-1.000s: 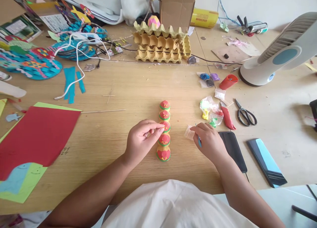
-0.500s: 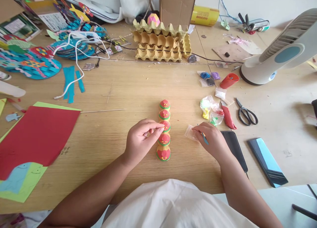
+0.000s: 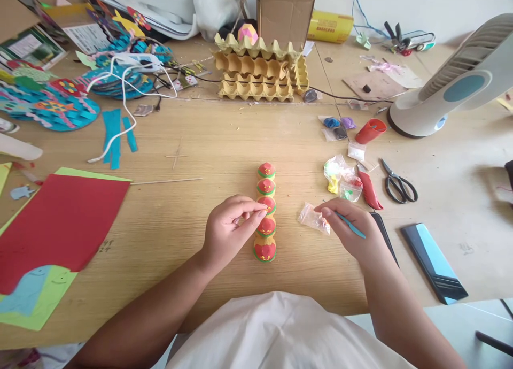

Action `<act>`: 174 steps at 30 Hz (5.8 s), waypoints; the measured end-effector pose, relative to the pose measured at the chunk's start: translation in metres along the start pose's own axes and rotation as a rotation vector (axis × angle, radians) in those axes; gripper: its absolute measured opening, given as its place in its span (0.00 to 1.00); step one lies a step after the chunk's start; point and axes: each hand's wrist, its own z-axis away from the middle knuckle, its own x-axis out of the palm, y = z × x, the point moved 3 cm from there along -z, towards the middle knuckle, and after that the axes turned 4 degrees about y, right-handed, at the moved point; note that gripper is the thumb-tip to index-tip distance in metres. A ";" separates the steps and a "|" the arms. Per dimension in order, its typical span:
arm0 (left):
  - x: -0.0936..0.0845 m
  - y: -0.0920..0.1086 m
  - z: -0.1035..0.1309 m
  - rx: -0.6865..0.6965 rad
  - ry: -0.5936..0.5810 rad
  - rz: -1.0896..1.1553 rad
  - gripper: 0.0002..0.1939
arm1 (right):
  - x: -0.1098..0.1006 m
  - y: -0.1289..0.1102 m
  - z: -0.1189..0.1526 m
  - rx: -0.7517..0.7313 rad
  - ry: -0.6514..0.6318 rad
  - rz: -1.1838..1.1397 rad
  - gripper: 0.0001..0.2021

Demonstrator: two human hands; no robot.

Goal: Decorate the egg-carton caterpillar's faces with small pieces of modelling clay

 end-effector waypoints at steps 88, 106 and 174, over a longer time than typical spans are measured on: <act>0.006 -0.020 0.006 -0.605 -0.115 0.455 0.13 | 0.086 -0.018 0.000 0.331 -0.192 -1.002 0.12; 0.004 -0.028 0.003 -0.698 -0.075 0.501 0.14 | 0.080 -0.021 -0.011 0.302 -0.057 -1.103 0.19; 0.008 -0.052 -0.011 -0.784 0.091 0.579 0.16 | 0.092 -0.002 -0.049 0.145 0.088 -0.549 0.18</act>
